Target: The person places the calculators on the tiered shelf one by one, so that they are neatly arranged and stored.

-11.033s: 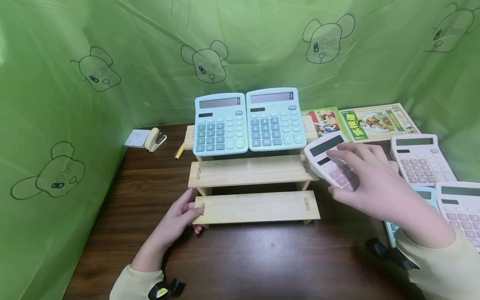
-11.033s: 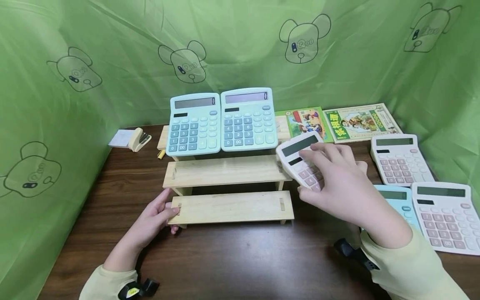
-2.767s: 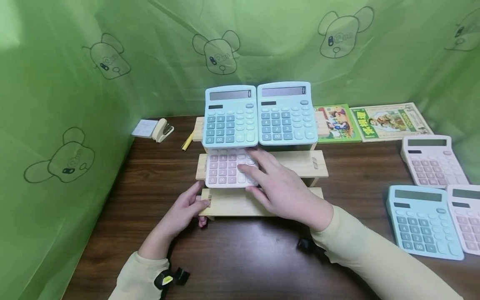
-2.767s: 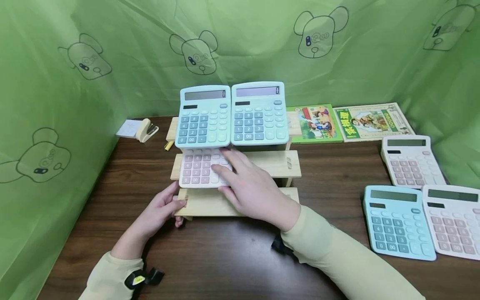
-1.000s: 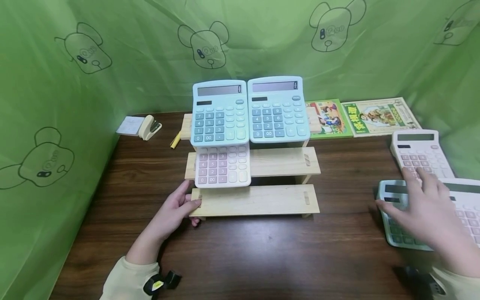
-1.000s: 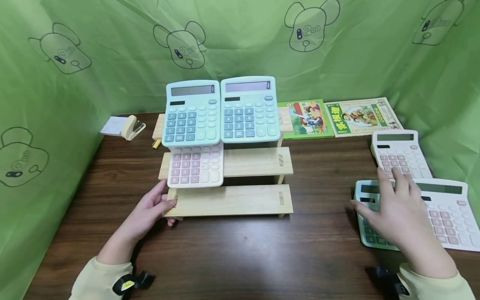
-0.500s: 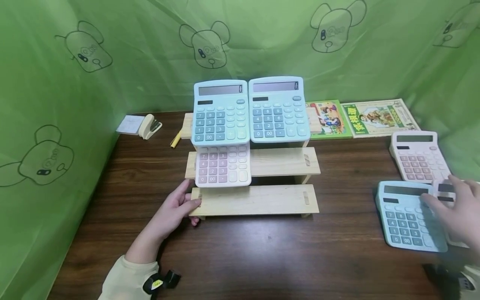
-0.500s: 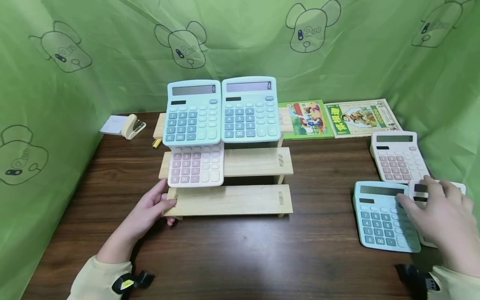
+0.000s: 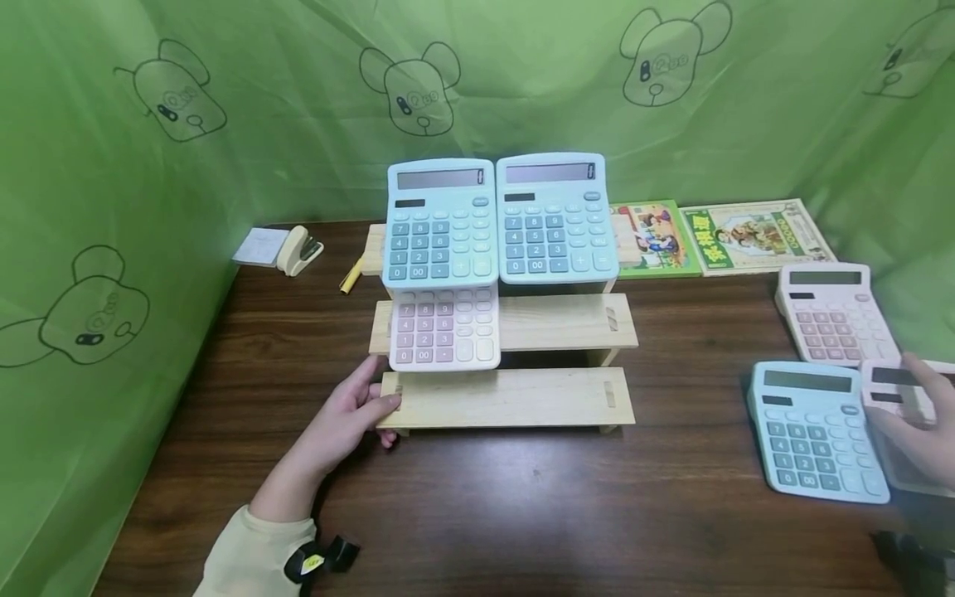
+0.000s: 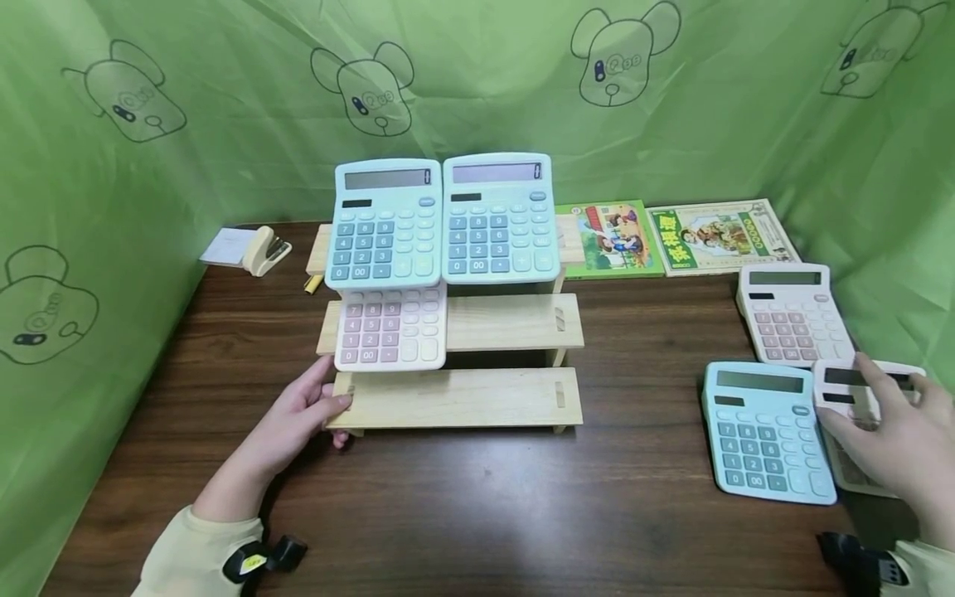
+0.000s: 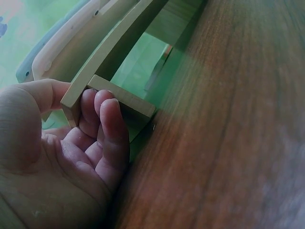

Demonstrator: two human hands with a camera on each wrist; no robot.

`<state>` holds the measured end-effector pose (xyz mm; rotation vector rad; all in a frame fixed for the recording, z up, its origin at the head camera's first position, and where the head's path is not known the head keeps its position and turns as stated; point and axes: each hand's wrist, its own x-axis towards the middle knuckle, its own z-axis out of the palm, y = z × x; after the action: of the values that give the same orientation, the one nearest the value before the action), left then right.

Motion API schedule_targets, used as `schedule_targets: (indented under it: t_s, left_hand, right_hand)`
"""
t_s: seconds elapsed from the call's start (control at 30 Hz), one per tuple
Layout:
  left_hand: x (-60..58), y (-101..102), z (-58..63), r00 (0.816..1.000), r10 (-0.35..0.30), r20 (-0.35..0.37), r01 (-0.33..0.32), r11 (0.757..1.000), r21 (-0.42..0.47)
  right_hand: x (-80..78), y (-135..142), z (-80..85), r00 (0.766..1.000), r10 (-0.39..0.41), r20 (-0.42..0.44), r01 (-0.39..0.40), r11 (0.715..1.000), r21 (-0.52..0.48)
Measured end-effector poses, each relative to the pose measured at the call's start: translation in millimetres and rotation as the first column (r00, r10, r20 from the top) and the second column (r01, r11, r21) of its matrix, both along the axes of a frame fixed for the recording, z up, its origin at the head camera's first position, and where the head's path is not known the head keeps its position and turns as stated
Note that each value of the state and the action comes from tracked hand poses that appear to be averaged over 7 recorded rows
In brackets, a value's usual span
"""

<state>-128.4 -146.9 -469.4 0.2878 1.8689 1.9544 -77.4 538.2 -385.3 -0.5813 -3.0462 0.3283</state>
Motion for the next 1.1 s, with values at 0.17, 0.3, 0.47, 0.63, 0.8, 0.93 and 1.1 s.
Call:
schedule_targets:
  t_s: [0.17, 0.3, 0.47, 0.63, 0.8, 0.93, 1.1]
  left_hand:
    - [-0.2, 0.2, 1.1, 1.000, -0.005, -0.003, 0.005, 1.000, -0.011]
    - [0.2, 0.3, 1.8, 1.000, 0.003, 0.009, -0.003, 1.000, -0.012]
    - [0.3, 0.0, 2.0, 1.000, 0.005, 0.011, -0.005, 1.000, -0.007]
    - [0.4, 0.9, 0.9, 1.000, -0.004, 0.012, 0.004, 1.000, 0.002]
    - [-0.6, 2.2, 1.1, 1.000, -0.002, 0.021, 0.002, 1.000, -0.002]
    - [-0.9, 1.5, 1.7, 1.000, -0.001, 0.025, 0.002, 1.000, -0.010]
    - [0.7, -0.2, 3.1, 1.000, 0.002, 0.022, -0.002, 1.000, -0.014]
  right_hand:
    - [1.1, 6.8, -1.0, 0.999, 0.026, 0.027, -0.027, 0.999, 0.043]
    - [0.1, 11.2, -1.2, 0.998, 0.045, 0.039, -0.048, 0.996, 0.071]
    - [-1.8, 16.8, -2.6, 0.997, 0.043, 0.063, -0.051, 0.992, 0.120]
    - [-4.9, 16.8, -1.1, 0.995, 0.014, 0.098, -0.026, 0.993, 0.118]
    - [-8.0, 11.2, 1.1, 0.999, 0.008, 0.039, -0.011, 0.996, 0.092]
    - [-8.6, -0.8, 4.5, 0.993, 0.007, -0.120, -0.003, 0.999, 0.037]
    - [-12.1, -31.1, 22.6, 0.951, -0.007, -0.309, -0.001, 1.000, -0.026]
